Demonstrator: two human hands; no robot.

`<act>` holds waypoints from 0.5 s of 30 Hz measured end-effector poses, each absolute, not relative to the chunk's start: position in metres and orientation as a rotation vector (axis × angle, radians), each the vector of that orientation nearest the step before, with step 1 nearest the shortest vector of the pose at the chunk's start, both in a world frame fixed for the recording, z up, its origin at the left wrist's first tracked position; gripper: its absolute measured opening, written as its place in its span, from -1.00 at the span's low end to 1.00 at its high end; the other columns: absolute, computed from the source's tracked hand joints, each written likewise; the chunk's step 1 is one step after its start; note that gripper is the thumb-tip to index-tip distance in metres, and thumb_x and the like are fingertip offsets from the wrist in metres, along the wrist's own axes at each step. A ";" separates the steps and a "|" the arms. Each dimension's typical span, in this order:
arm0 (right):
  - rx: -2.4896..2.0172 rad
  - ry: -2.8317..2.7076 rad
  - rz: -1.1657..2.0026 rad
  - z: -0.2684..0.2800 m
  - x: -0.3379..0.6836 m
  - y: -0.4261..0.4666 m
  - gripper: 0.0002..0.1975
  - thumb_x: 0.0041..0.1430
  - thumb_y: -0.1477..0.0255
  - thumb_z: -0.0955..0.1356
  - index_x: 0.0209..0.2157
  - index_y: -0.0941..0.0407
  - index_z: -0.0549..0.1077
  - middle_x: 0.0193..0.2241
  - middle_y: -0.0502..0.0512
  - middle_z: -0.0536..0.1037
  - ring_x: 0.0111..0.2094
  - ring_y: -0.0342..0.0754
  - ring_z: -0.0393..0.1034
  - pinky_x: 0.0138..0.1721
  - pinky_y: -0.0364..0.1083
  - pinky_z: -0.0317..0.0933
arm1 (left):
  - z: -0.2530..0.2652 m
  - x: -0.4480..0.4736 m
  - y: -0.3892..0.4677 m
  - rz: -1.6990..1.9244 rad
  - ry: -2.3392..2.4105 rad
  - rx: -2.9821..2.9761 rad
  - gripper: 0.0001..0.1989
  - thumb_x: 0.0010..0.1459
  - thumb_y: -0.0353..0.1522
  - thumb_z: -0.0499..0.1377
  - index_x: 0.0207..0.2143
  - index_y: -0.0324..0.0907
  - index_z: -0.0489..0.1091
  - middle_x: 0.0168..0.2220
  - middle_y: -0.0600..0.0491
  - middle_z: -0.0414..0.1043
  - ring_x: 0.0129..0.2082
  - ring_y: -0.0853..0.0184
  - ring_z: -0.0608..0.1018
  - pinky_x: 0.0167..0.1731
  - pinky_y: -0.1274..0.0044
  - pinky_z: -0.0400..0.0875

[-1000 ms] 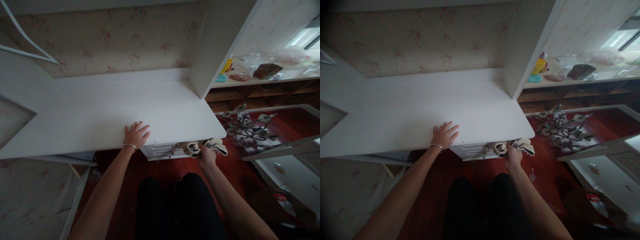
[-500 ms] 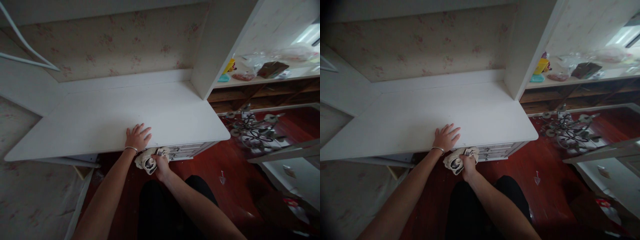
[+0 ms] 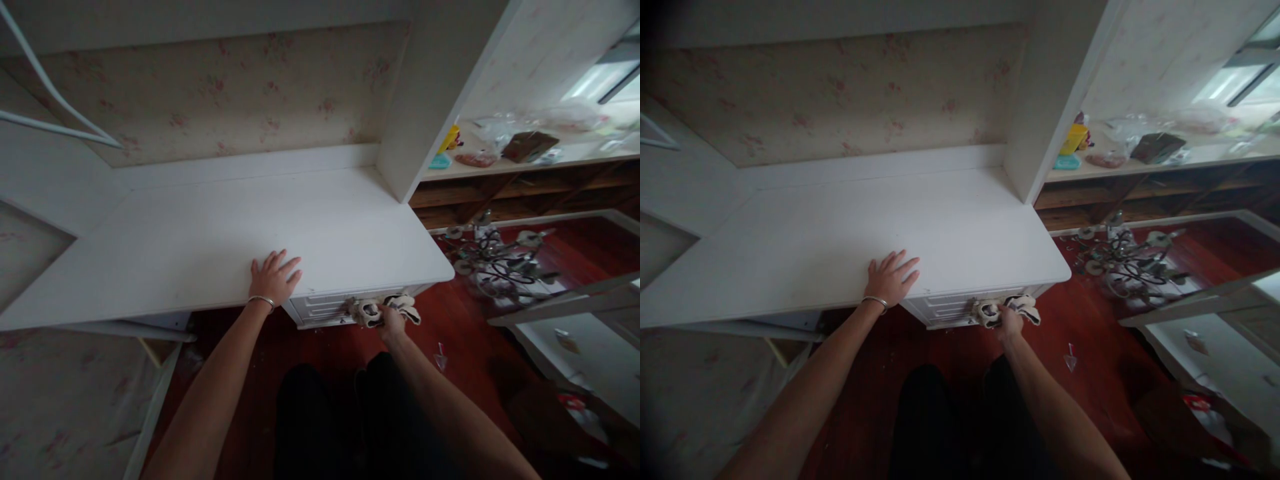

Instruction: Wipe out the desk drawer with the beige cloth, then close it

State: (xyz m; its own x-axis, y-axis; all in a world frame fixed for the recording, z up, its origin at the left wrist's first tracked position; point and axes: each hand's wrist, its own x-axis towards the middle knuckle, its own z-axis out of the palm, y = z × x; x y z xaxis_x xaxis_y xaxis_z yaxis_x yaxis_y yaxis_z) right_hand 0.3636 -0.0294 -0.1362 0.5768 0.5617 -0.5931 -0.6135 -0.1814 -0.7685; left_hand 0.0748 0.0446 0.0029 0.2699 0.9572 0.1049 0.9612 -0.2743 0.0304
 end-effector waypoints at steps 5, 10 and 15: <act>-1.350 0.119 1.039 -0.102 0.393 -0.034 -0.74 -0.22 0.65 0.36 -0.42 0.11 0.32 -0.58 -0.13 0.48 -0.58 -0.13 0.41 -0.46 -0.15 0.40 | 0.002 0.074 0.043 -0.169 -1.868 -2.476 -0.53 0.26 0.00 -0.19 0.16 0.27 0.20 0.30 0.13 0.03 0.28 0.09 0.09 0.16 -0.02 -0.17; -1.226 0.022 1.174 -0.054 0.385 -0.055 -0.75 -0.17 0.62 0.39 -0.35 0.15 0.39 -0.45 -0.01 0.56 -0.47 -0.07 0.48 -0.44 -0.12 0.41 | 0.001 0.073 0.042 -0.202 -1.878 -2.493 -0.53 0.25 0.00 -0.18 0.16 0.28 0.20 0.29 0.14 0.05 0.27 0.06 0.09 0.15 -0.05 -0.18; -1.096 -0.059 1.422 -0.006 0.380 -0.080 -0.86 -0.04 0.58 0.36 -0.35 0.18 0.43 -0.45 0.07 0.57 -0.46 -0.03 0.50 -0.38 -0.06 0.44 | 0.004 0.073 0.041 -0.197 -1.904 -2.491 -0.53 0.24 0.00 -0.17 0.16 0.28 0.19 0.30 0.15 0.04 0.28 0.07 0.08 0.17 -0.03 -0.20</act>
State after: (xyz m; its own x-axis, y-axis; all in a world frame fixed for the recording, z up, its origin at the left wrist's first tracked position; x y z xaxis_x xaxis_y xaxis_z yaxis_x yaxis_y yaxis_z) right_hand 0.3800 -0.0804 -0.0060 0.2322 0.7959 -0.5591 -0.7470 -0.2222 -0.6265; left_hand 0.0734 0.0408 0.0036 0.2576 0.9611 0.0998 0.9611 -0.2655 0.0759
